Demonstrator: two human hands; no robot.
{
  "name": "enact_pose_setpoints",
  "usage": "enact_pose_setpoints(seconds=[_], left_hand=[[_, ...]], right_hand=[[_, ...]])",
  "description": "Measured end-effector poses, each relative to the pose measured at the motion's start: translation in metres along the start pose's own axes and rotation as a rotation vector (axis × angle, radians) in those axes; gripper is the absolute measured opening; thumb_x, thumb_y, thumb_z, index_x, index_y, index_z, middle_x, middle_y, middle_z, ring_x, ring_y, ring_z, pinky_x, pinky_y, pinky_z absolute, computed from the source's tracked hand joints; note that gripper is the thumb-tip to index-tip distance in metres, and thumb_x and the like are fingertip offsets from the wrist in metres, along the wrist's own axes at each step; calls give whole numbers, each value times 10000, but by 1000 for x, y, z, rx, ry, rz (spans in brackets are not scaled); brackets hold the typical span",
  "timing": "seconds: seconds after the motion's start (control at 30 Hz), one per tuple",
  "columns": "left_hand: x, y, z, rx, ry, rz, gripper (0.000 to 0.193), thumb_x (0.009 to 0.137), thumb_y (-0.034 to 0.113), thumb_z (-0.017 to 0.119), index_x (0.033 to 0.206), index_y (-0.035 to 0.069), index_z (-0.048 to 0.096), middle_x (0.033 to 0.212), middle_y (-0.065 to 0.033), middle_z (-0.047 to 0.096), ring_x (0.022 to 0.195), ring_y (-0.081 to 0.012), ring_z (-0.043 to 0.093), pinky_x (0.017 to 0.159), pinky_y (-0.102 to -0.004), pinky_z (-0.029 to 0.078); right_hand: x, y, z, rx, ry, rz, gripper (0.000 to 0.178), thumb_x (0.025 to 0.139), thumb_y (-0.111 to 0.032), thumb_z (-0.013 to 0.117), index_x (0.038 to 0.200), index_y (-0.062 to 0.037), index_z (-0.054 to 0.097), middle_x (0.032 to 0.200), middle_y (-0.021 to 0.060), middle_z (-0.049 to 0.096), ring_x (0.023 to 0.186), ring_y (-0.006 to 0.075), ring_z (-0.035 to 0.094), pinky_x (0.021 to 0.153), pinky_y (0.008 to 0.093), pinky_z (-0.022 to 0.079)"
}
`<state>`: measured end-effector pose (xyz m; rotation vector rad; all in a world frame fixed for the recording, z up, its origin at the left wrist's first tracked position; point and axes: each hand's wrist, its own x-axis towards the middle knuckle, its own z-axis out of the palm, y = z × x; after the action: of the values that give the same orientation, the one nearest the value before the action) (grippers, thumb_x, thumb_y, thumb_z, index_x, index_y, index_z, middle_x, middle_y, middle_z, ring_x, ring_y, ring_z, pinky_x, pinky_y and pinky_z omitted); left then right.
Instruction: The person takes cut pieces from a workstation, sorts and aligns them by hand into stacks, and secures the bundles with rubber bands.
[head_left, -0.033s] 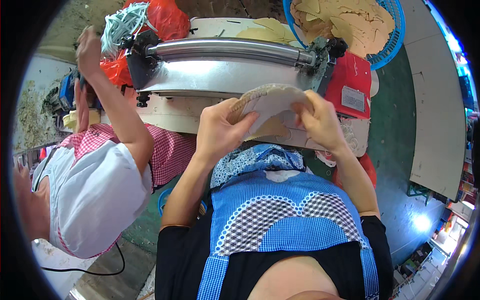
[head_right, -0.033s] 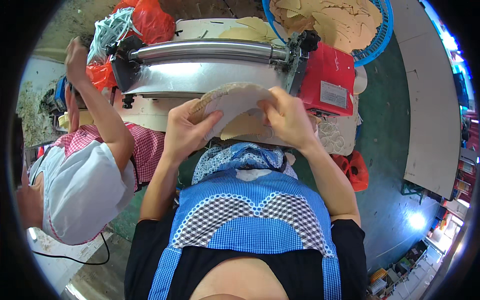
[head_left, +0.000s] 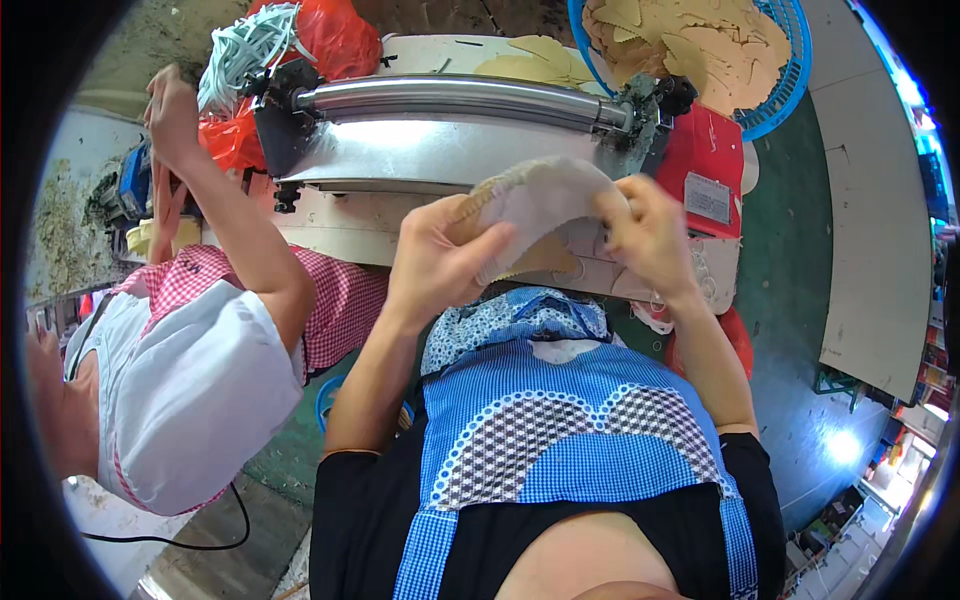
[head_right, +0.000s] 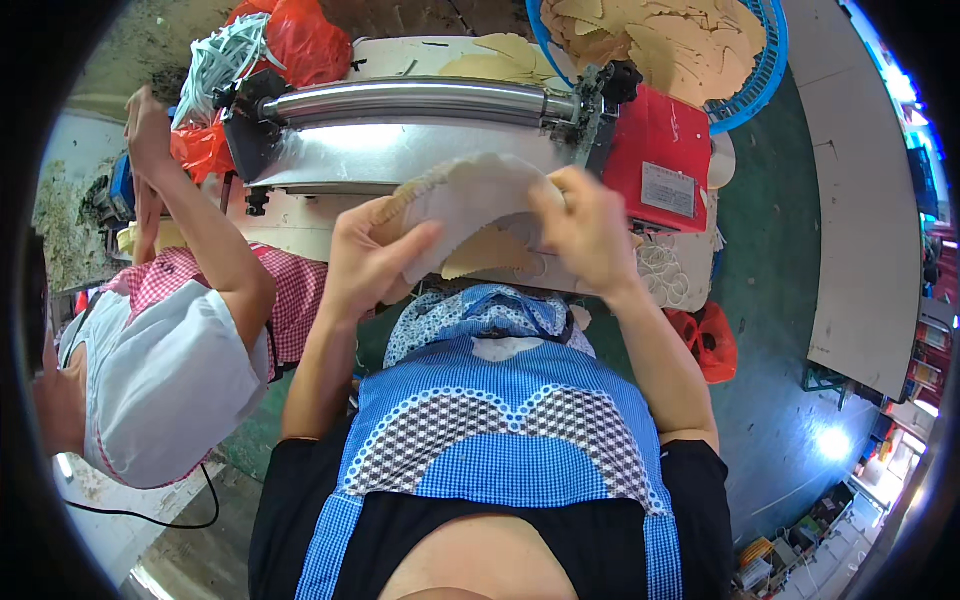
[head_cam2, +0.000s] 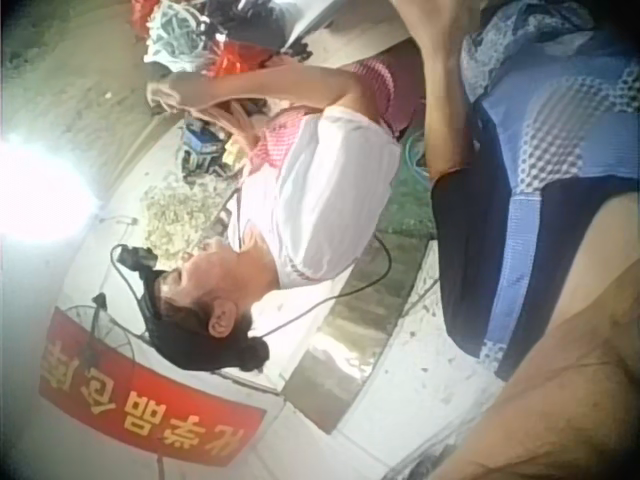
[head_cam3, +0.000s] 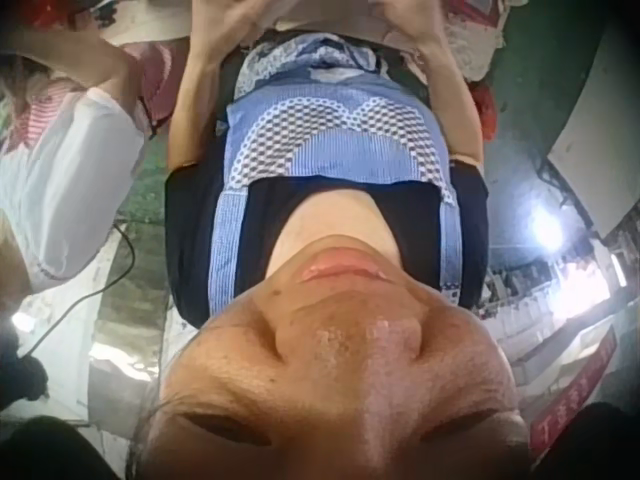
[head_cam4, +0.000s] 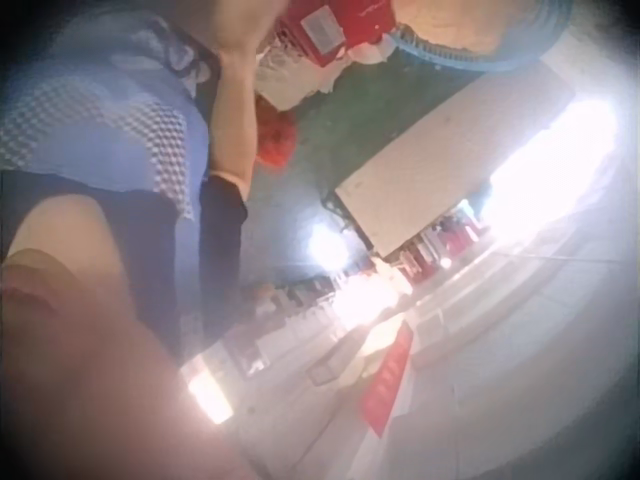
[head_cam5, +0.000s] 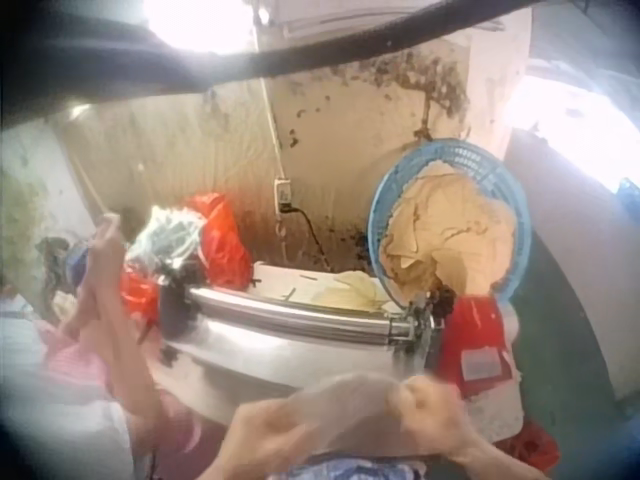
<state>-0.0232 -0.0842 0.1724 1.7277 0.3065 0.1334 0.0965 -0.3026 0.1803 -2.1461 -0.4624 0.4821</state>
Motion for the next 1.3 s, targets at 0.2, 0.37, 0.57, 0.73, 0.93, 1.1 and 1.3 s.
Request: enact_pose_setpoints(seconds=[0.2, 0.37, 0.57, 0.73, 0.93, 1.1, 1.3], left_hand=[[2, 2, 5, -208, 38, -69, 193, 795, 61, 694, 945, -47, 639, 823, -50, 660, 699, -67, 604, 607, -209, 501], [-1, 6, 11, -480, -88, 37, 429, 727, 184, 805, 1032, 4, 562, 875, -15, 623, 767, -72, 592, 662, -217, 500], [-2, 1, 12, -647, -119, 27, 417, 741, 227, 796, 1009, 28, 545, 865, -12, 614, 790, -67, 581, 687, -219, 493], [-6, -4, 5, -487, -144, -29, 362, 784, 227, 749, 1010, 22, 554, 891, -27, 618, 822, -82, 590, 719, -225, 495], [-34, 1, -45, -652, -110, -100, 328, 797, 167, 700, 1048, -1, 573, 1010, -101, 630, 899, -157, 609, 793, -278, 487], [-24, -18, -18, -500, -217, -62, 348, 798, 154, 703, 1061, -25, 562, 1168, -142, 565, 1040, -192, 563, 880, -306, 466], [-22, -27, -22, -299, -135, -108, 342, 837, 179, 680, 1086, -22, 560, 995, -94, 611, 899, -128, 590, 774, -247, 483]], right_hand=[[-24, -44, 23, 27, 61, -398, 400, 769, -281, 739, 1051, -23, 625, 1042, 172, 639, 904, 247, 641, 742, 321, 512], [-27, -52, 45, 25, -64, -398, 659, 684, -359, 794, 1133, 39, 521, 1090, 197, 604, 1040, 311, 605, 871, 370, 488], [-29, -54, 48, 401, -213, -284, 610, 703, -236, 799, 1147, 39, 484, 1136, 182, 588, 1080, 254, 590, 897, 367, 490], [-30, -49, 46, 544, -213, -129, 320, 860, -142, 613, 1096, 52, 518, 1083, 147, 593, 926, 196, 617, 890, 360, 493], [-15, -10, -2, 413, 95, -57, 192, 906, -113, 526, 1024, 23, 593, 885, 63, 634, 806, 115, 599, 652, 265, 536], [-31, -5, 45, 1058, -582, 289, 301, 938, -243, 516, 1105, -2, 584, 1002, 64, 624, 920, 127, 597, 788, 292, 500], [-5, -3, 26, 819, -387, 329, 388, 972, -339, 420, 1103, -22, 599, 994, 54, 613, 886, 117, 578, 781, 278, 472]])
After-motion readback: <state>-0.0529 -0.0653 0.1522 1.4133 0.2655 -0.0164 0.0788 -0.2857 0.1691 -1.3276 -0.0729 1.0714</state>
